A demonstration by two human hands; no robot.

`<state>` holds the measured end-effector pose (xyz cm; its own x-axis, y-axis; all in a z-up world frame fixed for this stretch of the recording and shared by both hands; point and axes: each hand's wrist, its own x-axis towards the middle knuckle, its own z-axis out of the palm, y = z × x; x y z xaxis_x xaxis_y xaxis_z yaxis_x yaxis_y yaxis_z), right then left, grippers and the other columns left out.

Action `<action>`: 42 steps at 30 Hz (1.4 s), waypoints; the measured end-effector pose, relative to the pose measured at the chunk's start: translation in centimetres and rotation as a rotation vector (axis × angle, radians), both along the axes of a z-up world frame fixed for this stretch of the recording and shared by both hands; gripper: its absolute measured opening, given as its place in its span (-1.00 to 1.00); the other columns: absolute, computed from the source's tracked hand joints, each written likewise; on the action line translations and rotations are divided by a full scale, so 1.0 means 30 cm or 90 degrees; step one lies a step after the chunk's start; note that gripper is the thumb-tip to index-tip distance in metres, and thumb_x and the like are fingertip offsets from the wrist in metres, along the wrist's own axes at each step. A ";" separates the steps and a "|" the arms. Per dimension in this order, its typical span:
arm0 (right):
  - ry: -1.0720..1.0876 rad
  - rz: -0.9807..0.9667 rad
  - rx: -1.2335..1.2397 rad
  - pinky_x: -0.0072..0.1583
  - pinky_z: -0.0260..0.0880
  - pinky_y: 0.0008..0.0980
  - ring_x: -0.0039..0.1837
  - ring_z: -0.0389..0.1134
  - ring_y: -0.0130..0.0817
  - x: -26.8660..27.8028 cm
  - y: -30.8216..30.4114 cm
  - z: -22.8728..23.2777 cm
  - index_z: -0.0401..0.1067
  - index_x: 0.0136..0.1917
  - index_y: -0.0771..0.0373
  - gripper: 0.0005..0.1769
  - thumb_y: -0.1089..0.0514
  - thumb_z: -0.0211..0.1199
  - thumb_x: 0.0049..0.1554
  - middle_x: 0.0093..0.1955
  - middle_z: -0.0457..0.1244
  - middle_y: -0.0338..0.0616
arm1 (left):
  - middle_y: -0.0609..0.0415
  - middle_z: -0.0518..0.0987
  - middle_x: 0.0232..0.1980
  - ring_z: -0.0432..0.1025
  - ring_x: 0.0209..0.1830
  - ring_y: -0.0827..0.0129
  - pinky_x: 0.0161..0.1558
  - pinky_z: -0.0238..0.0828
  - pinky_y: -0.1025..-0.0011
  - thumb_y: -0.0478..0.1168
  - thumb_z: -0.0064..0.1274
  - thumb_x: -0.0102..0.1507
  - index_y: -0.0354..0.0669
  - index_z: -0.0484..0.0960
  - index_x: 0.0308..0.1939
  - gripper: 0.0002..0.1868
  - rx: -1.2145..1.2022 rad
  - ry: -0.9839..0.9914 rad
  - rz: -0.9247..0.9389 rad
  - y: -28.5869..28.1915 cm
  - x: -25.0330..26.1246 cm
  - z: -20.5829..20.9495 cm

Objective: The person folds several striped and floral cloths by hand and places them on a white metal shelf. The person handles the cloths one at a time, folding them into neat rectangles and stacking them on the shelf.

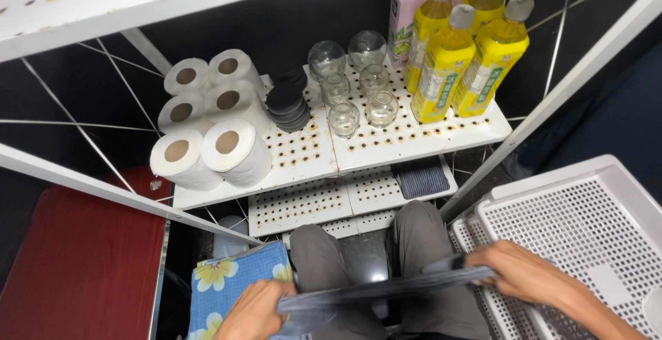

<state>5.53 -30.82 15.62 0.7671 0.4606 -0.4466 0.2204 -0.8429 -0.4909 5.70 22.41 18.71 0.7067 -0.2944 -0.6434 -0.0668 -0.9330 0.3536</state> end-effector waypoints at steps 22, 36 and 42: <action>-0.438 -0.222 0.039 0.24 0.67 0.05 0.59 0.29 0.12 0.204 0.116 -0.510 0.53 0.47 0.11 -0.35 0.37 0.34 0.11 0.53 0.29 0.09 | -0.05 0.64 0.37 0.52 0.40 0.05 0.42 0.46 0.04 -0.36 -0.06 0.45 -0.04 0.69 0.36 -0.57 -0.141 -0.328 0.375 -0.026 0.099 -0.508; 0.203 -0.864 0.362 0.68 0.23 -0.09 0.63 0.38 -0.05 -0.046 0.073 -0.817 0.68 0.51 0.15 -0.33 -0.21 0.37 0.27 0.63 0.42 -0.04 | -0.07 0.14 0.87 -0.01 0.87 0.05 0.76 -0.07 -0.08 -0.12 -0.10 0.54 -0.09 0.33 0.73 -0.36 -0.173 -0.467 0.289 -0.201 -0.049 -0.660; 0.238 -0.930 0.454 0.02 0.46 -0.21 -0.01 0.53 -0.09 -0.047 0.065 -0.827 0.71 0.21 0.41 -0.68 0.10 0.51 0.32 0.05 0.56 0.13 | -0.23 0.41 0.68 0.10 0.76 -0.18 0.70 -0.35 -0.43 0.06 -0.08 0.51 -0.31 0.47 0.59 -0.33 -0.059 -0.495 -0.007 -0.367 -0.140 -0.785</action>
